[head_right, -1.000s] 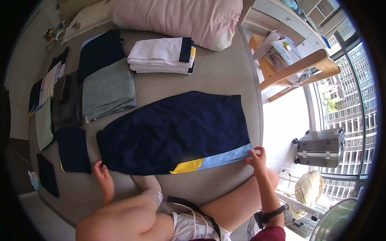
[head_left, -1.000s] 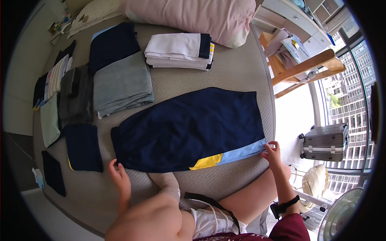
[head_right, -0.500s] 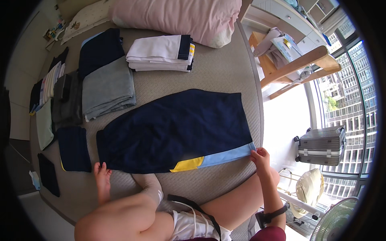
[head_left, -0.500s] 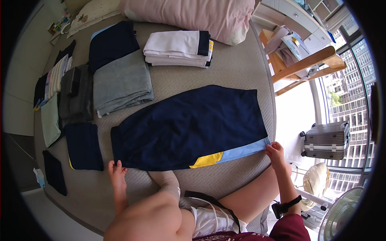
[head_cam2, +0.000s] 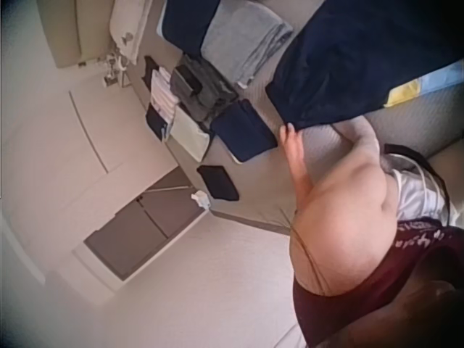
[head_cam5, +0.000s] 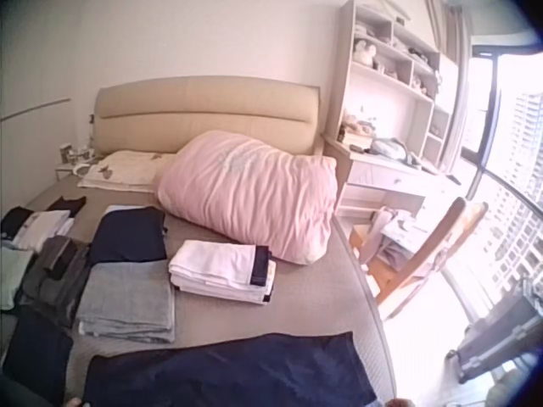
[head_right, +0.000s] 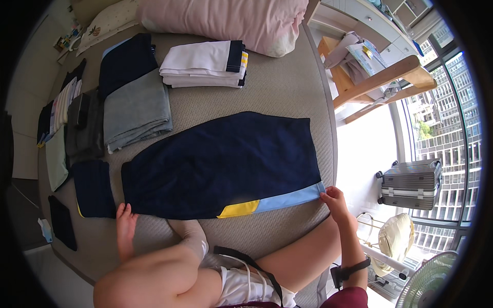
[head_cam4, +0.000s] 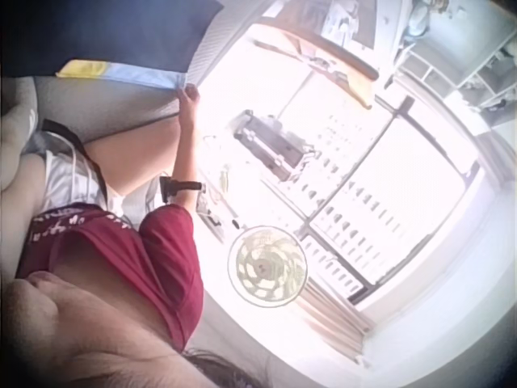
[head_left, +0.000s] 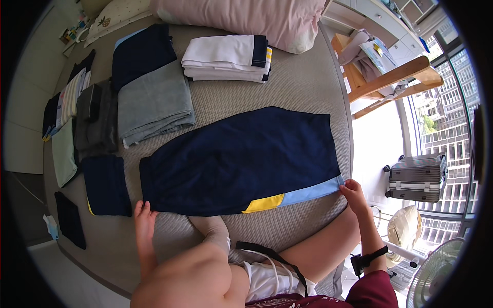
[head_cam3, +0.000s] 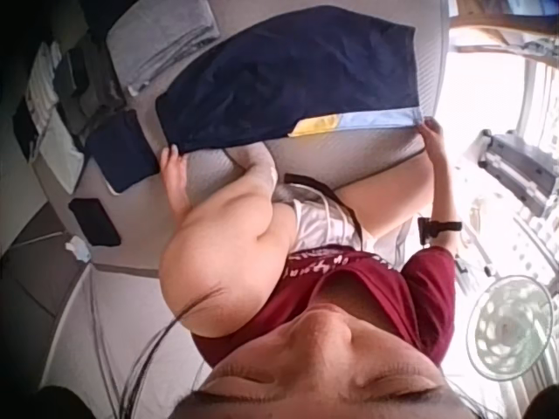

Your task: Folding a pair of blue trousers on a bed.

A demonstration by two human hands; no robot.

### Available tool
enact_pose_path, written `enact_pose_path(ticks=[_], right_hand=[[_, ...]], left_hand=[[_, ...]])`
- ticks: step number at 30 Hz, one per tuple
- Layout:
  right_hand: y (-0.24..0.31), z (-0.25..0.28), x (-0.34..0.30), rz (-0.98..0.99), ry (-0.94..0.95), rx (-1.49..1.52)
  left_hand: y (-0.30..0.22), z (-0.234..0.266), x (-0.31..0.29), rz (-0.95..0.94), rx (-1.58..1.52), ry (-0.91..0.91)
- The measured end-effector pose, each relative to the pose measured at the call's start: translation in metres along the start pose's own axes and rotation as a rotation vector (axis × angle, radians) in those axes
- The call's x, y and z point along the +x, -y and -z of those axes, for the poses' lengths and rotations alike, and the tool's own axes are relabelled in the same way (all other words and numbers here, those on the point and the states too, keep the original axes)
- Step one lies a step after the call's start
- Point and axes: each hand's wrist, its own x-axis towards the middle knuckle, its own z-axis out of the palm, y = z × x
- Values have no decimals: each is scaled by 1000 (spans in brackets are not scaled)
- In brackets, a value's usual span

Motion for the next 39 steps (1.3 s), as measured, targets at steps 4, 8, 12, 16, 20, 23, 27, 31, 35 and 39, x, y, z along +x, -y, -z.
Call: enact_pose_path(ticks=[4,8,12,16,20,23,27,31,35,39], right_hand=[[-12,7,0,58,-46,71],[-15,9,-3,146,-13,59],[-9,10,-3,88,16,75],[-12,11,-2,118,20,98],[-15,15,2,69,-38,-271],[-20,9,7,197,-149,-600],[22,-41,-3,618,-447,-890],[56,-106,8,721,-420,-904],[71,-147,10,765,-331,-1203],[51,-125,3,635,-247,-1238]], left_hand=[[-8,-6,0,5,-41,-1],[-15,-4,-1,7,-75,71],[-23,-5,-8,33,-163,188],[-25,-5,-8,53,-207,197],[-24,-2,-5,103,212,178],[-20,-11,-4,-26,659,5],[-40,-68,-16,-630,1297,-402],[-47,-149,-7,-961,1323,-184],[-28,-188,23,-985,1524,147],[-14,-173,37,-892,1552,52]])
